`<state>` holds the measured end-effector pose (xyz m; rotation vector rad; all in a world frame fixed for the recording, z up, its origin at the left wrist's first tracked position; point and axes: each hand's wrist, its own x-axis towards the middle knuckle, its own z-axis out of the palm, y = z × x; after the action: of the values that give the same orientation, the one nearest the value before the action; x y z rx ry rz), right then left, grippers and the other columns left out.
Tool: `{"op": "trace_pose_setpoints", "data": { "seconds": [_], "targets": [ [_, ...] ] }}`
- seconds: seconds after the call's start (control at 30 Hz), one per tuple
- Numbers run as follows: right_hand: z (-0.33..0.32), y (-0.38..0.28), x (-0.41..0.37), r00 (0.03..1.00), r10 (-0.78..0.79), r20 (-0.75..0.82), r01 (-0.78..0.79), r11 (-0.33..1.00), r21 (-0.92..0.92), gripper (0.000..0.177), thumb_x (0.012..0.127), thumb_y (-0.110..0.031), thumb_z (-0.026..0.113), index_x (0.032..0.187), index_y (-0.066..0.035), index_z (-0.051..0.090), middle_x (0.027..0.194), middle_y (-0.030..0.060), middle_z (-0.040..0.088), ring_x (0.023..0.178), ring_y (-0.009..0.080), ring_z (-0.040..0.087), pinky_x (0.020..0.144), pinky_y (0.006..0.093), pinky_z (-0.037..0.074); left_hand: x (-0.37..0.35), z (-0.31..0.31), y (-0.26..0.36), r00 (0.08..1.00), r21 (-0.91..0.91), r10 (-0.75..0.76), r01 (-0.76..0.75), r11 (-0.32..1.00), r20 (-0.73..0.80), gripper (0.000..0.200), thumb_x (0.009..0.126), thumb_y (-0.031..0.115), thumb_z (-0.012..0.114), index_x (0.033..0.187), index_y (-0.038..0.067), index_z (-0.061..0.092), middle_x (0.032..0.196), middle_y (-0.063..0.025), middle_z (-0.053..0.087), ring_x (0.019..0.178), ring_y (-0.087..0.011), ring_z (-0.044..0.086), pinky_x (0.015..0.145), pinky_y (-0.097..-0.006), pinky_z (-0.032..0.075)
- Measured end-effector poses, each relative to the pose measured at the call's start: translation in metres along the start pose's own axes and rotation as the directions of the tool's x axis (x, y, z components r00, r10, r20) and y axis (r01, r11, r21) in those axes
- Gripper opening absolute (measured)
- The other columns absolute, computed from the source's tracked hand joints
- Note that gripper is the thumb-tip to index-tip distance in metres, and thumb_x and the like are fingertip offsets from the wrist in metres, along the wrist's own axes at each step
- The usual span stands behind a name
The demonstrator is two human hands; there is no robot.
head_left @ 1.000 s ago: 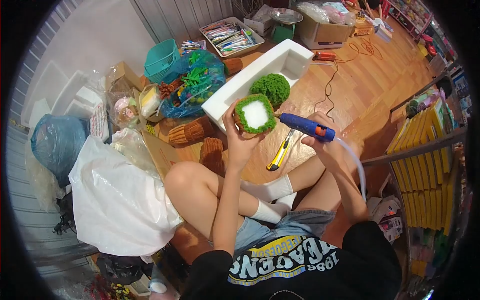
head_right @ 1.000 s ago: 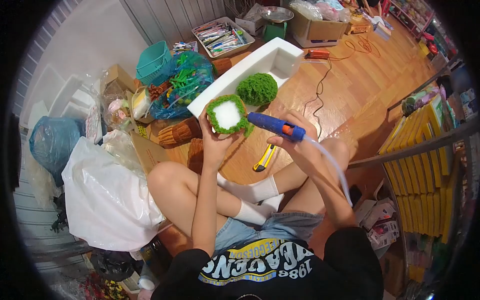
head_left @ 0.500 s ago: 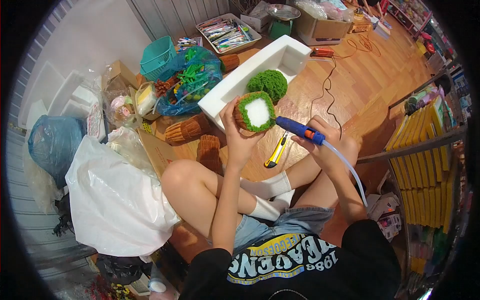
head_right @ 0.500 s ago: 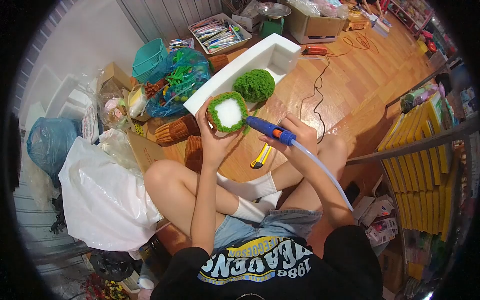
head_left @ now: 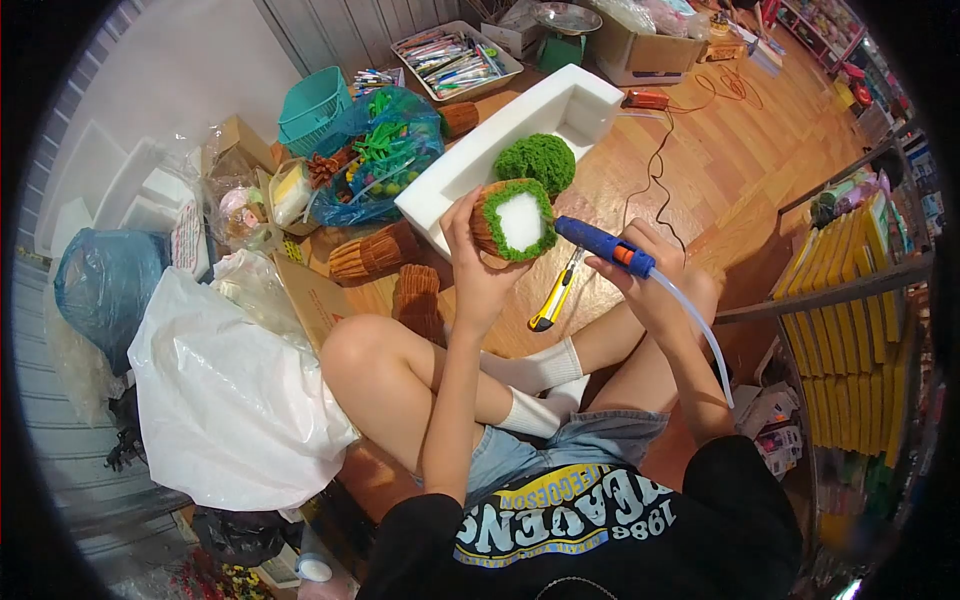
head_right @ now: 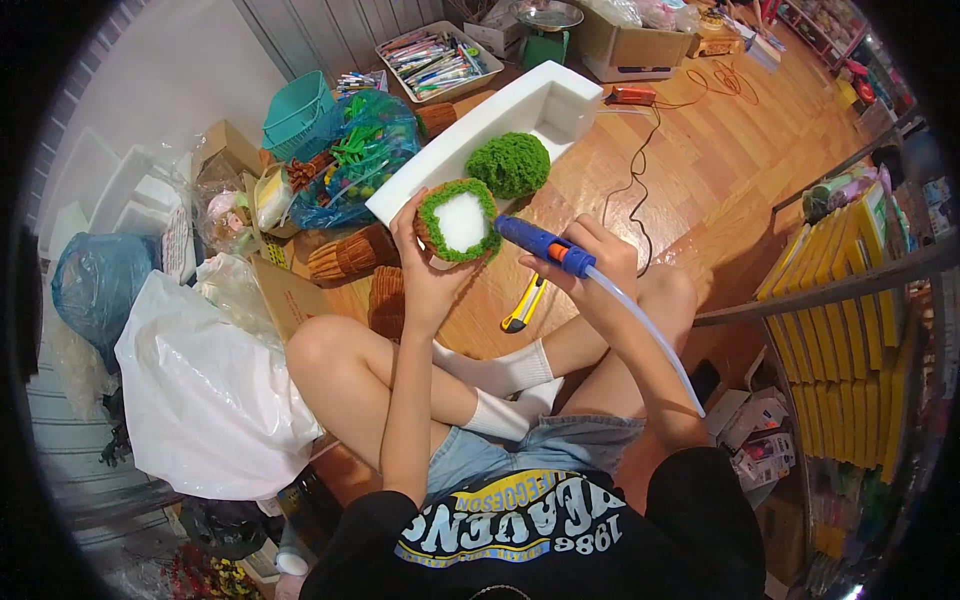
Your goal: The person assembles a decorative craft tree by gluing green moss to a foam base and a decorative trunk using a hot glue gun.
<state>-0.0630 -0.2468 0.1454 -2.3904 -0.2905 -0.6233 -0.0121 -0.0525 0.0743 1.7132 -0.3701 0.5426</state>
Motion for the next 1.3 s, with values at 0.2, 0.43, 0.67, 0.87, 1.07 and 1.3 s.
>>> {"op": "trace_pose_setpoints", "data": {
  "seconds": [0.2,0.43,0.67,0.87,1.07,1.3],
  "targets": [
    [0.001,0.003,0.004,1.000,-0.021,-0.007,0.021,0.999,-0.030,0.037,0.065,-0.028,0.081,0.069,-0.003,0.054,0.063,0.0102,0.047,0.052,0.0266,0.049,0.048,0.0344,0.039,0.000,0.000,0.002,1.000,0.016,-0.010,0.010,1.000,0.010,0.097,0.050,0.003,0.085,0.133,0.010,0.037,0.127,-0.0125,0.037,0.121,-0.0299,0.039,0.103,-0.0384,0.034],
    [0.001,0.000,0.009,1.000,-0.008,-0.025,0.007,1.000,-0.025,0.037,0.065,-0.027,0.081,0.069,-0.002,0.054,0.063,0.0102,0.048,0.052,0.0269,0.049,0.049,0.0344,0.039,0.001,-0.001,0.008,0.999,0.032,-0.021,0.020,0.999,0.034,0.096,0.049,0.002,0.084,0.133,0.011,0.037,0.127,-0.0123,0.037,0.122,-0.0306,0.039,0.103,-0.0391,0.035],
    [0.004,0.000,0.013,0.999,-0.001,-0.043,0.001,1.000,-0.010,0.037,0.065,-0.028,0.081,0.068,-0.003,0.054,0.063,0.0097,0.049,0.052,0.0258,0.050,0.049,0.0334,0.039,0.000,0.000,0.006,0.999,0.037,-0.017,0.015,0.999,0.044,0.096,0.050,0.003,0.084,0.133,0.012,0.037,0.127,-0.0125,0.038,0.122,-0.0311,0.038,0.103,-0.0393,0.035],
    [0.005,0.001,0.013,0.998,-0.054,-0.041,0.054,0.998,0.007,0.037,0.065,-0.028,0.081,0.068,-0.003,0.055,0.063,0.0092,0.049,0.052,0.0253,0.050,0.048,0.0336,0.039,0.001,-0.001,0.007,0.999,0.044,-0.011,0.009,0.999,0.051,0.095,0.051,0.003,0.084,0.133,0.011,0.037,0.127,-0.0125,0.037,0.122,-0.0309,0.038,0.103,-0.0392,0.035],
    [0.005,-0.002,0.011,0.998,-0.054,-0.008,0.055,0.997,0.046,0.035,0.065,-0.027,0.081,0.072,-0.003,0.057,0.064,0.0100,0.048,0.056,0.0260,0.050,0.050,0.0330,0.040,-0.001,0.003,0.004,0.998,-0.014,-0.047,0.048,0.999,0.049,0.095,0.051,0.003,0.084,0.133,0.010,0.037,0.127,-0.0129,0.037,0.121,-0.0312,0.039,0.103,-0.0391,0.035],
    [0.026,0.048,0.006,0.911,0.400,0.103,-0.358,0.639,0.681,0.029,0.090,-0.032,0.059,0.080,-0.005,0.060,0.060,-0.0036,0.050,0.051,0.0054,0.044,0.047,0.0204,0.035,-0.008,0.008,-0.017,0.947,-0.485,-0.313,0.304,0.820,0.064,0.089,0.059,0.000,0.082,0.131,0.006,0.029,0.126,-0.0110,0.041,0.117,-0.0215,0.045,0.097,-0.0348,0.042]
  ]
}}
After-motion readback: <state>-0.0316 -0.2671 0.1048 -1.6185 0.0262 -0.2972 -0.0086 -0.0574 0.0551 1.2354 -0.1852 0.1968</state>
